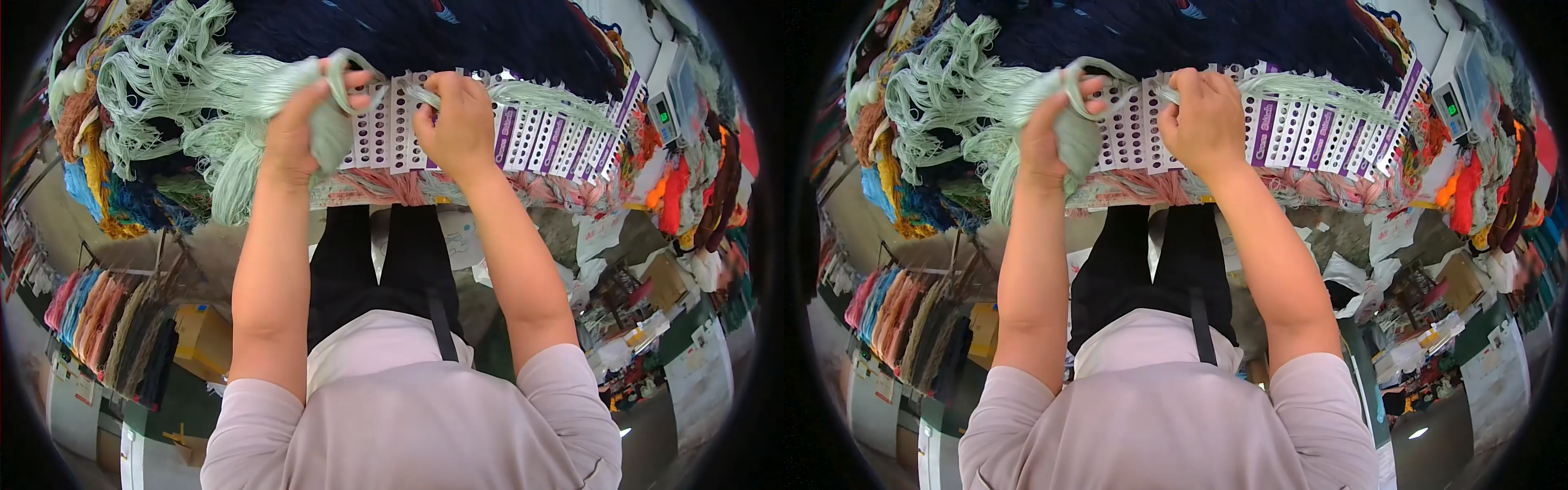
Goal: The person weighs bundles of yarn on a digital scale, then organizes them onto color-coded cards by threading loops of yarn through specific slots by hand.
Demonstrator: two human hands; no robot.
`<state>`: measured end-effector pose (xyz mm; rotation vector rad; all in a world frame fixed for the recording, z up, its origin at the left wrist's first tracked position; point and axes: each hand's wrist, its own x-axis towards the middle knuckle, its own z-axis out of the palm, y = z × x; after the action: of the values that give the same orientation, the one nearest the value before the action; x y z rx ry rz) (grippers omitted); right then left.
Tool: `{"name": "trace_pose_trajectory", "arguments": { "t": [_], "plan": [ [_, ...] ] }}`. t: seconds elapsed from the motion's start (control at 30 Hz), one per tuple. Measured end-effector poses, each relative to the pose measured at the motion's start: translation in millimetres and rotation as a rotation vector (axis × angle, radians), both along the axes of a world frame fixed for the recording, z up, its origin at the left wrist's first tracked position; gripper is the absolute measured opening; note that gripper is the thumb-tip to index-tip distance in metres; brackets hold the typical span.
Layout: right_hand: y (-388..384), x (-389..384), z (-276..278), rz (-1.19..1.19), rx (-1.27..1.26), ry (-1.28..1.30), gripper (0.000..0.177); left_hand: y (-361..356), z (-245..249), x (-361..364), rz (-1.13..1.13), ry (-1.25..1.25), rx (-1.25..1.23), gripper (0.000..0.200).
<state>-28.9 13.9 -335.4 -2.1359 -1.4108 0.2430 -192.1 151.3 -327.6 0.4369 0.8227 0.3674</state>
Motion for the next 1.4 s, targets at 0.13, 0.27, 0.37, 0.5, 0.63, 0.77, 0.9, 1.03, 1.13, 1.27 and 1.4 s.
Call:
{"name": "trace_pose_trajectory", "arguments": {
  "t": [0.13, 0.27, 0.37, 0.5, 0.63, 0.77, 0.9, 1.03, 1.13, 1.27, 1.4],
  "plan": [
    [1.7, 6.7, 15.5, 0.064, 0.092, 0.137, 0.045, -21.4, -12.5, 34.0, -0.266, -0.177, 0.203, 0.021],
    [1.4, 4.1, 2.8, -0.029, 0.094, 0.375, 0.039, -23.1, -17.9, 47.5, -0.601, 0.44, 1.371, 0.026],
    [7.7, 5.6, -17.0, -0.006, -0.041, 0.364, 0.028, -24.7, -9.5, 45.7, -0.497, 0.457, 1.316, 0.028],
    [14.7, -2.5, -19.9, -0.074, -0.071, 0.318, 0.018, -23.8, -12.1, 32.4, -0.342, 0.164, 0.912, 0.026],
    [10.8, 9.1, -24.6, -0.261, -0.121, 0.329, 0.011, 12.5, -9.1, -22.1, -0.001, 0.134, 0.331, 0.018],
    [12.2, 18.9, -24.2, -0.327, -0.191, 0.53, 0.008, 43.5, -16.6, -91.1, 0.314, 0.115, 0.102, 0.008],
    [10.2, 24.9, -41.6, -0.379, 0.058, 1.084, 0.008, 32.2, -51.8, -107.9, 0.316, 0.3, 0.041, 0.012],
    [6.0, 33.3, -45.7, -0.26, -0.051, 1.064, 0.009, 45.6, -53.2, -104.9, 0.335, 0.345, 0.035, 0.015],
    [8.8, 23.0, -50.7, -0.186, -0.13, 0.795, 0.015, 81.1, -36.1, -117.9, 0.39, 0.365, 0.164, 0.017],
    [21.7, -9.7, -47.1, -0.288, -0.255, 0.514, 0.024, 134.0, 15.5, -133.2, 0.457, 0.102, 0.312, 0.011],
    [23.1, -23.0, -39.6, -0.373, -0.127, 0.521, 0.025, 178.9, 56.0, -142.7, 0.429, -0.127, 0.44, 0.013]
  ]
}}
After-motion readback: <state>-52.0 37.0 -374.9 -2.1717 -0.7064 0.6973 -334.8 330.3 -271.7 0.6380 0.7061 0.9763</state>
